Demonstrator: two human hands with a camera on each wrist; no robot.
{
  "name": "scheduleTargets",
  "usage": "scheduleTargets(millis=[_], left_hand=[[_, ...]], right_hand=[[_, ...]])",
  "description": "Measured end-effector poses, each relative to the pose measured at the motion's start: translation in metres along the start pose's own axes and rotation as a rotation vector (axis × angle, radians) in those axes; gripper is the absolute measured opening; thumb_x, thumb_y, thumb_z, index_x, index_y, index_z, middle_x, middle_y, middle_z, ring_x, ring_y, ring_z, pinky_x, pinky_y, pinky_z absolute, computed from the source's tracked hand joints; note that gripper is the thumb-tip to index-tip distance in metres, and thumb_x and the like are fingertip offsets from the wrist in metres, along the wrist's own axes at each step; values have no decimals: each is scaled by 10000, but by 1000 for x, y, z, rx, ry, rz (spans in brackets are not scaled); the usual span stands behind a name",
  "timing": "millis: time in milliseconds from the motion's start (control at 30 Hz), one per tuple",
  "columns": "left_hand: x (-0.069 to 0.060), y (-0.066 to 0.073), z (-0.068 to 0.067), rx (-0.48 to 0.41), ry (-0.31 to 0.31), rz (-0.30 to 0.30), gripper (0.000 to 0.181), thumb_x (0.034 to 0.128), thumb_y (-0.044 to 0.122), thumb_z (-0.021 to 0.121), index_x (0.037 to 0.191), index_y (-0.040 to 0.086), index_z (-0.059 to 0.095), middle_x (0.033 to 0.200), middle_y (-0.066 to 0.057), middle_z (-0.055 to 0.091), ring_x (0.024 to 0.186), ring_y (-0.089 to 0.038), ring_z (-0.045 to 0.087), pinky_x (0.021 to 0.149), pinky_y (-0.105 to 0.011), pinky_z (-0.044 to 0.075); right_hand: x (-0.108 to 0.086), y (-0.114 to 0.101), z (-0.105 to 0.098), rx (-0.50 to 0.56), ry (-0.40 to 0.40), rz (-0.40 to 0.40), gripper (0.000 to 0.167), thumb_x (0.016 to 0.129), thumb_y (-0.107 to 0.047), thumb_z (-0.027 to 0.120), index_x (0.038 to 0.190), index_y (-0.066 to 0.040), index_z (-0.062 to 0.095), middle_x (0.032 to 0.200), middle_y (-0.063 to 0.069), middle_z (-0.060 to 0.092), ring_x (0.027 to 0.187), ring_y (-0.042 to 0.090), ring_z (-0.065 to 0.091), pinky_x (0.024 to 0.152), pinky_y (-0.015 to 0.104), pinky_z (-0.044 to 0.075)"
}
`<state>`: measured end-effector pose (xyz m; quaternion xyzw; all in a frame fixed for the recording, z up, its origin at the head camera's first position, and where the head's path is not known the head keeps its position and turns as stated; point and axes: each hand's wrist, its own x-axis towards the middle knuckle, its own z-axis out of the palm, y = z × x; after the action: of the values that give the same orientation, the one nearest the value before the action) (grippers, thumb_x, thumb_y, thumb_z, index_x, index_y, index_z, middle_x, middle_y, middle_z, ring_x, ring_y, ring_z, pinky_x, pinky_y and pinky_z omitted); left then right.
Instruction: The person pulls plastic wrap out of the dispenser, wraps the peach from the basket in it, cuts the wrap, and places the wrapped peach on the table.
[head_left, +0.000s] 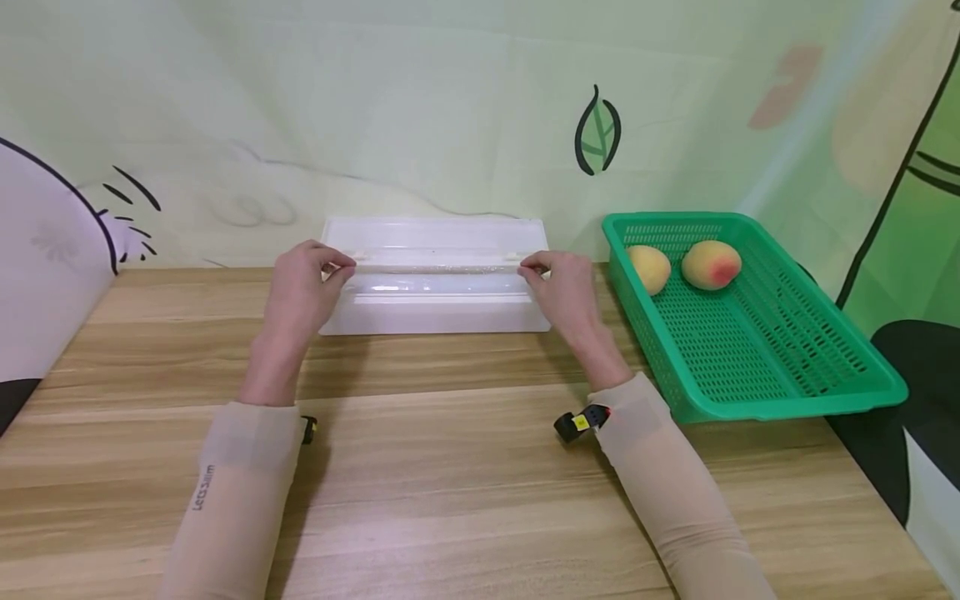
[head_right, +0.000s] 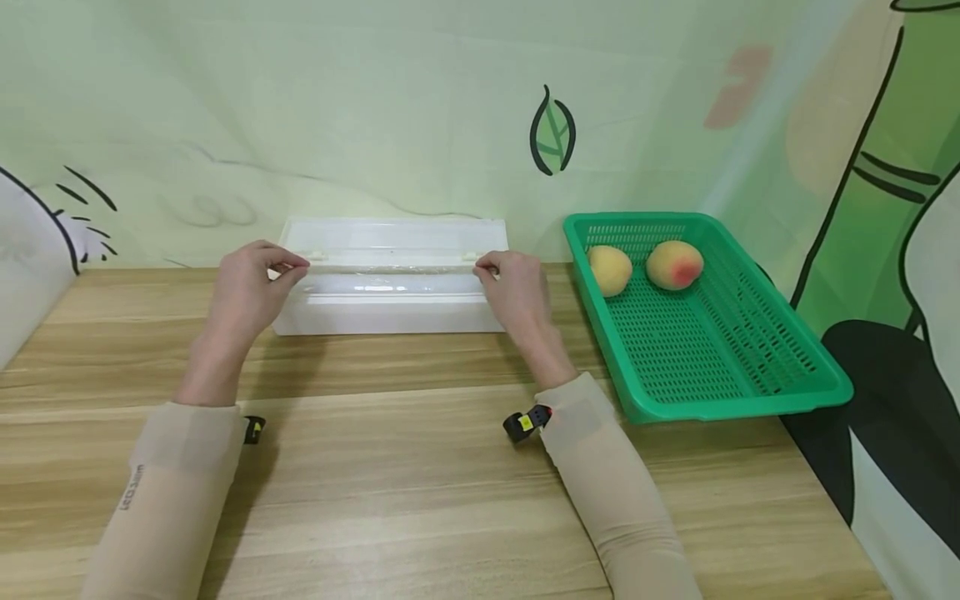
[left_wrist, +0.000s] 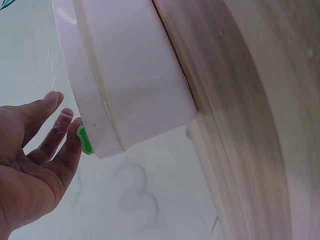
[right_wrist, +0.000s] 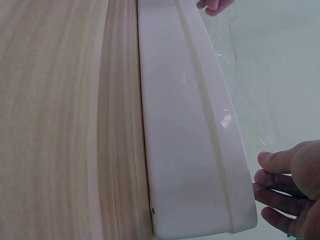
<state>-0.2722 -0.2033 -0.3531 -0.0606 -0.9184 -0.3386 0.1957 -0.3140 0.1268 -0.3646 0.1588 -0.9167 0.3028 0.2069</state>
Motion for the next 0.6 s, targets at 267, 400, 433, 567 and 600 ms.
scheduleTargets(millis=[267, 400, 433, 567, 600], left_hand=[[0, 0, -2, 4, -10, -13, 125, 978, 19, 688, 1031, -62, 767, 1097, -220, 671, 984, -384, 613, 824, -496, 500], [0, 0, -2, -4, 1, -14, 128, 981, 17, 684, 1039, -62, 766, 1071, -216, 667, 954, -365, 604, 807, -475, 491], [0, 0, -2, -5, 5, -14, 129, 982, 16, 683, 1042, -63, 766, 1061, -216, 665, 942, -360, 600, 796, -470, 488], [1, 0, -2, -7, 23, -11, 135, 987, 21, 678, 1051, -62, 763, 1031, -212, 659, 910, -350, 601, 768, -458, 494], [1, 1, -2, -9, 26, -11, 136, 988, 23, 678, 1053, -61, 762, 1024, -210, 657, 904, -347, 602, 764, -455, 498]], right_hand=[[0, 0, -1, -5, 12, -4, 120, 954, -137, 760, 982, -32, 810, 890, 92, 766, 809, 236, 705, 679, 358, 516], [1, -1, -2, 3, 22, -4, 120, 954, -134, 758, 985, -30, 810, 897, 96, 766, 831, 245, 709, 705, 371, 526], [1, -1, -2, 5, 22, -4, 121, 953, -135, 759, 985, -29, 810, 898, 97, 766, 834, 246, 710, 711, 371, 529], [0, -2, -4, 9, 18, 2, 127, 956, -137, 756, 989, -27, 809, 902, 100, 766, 836, 245, 706, 706, 368, 530], [0, -3, -5, 11, 16, 4, 130, 958, -139, 754, 992, -26, 808, 905, 100, 766, 835, 245, 705, 699, 366, 529]])
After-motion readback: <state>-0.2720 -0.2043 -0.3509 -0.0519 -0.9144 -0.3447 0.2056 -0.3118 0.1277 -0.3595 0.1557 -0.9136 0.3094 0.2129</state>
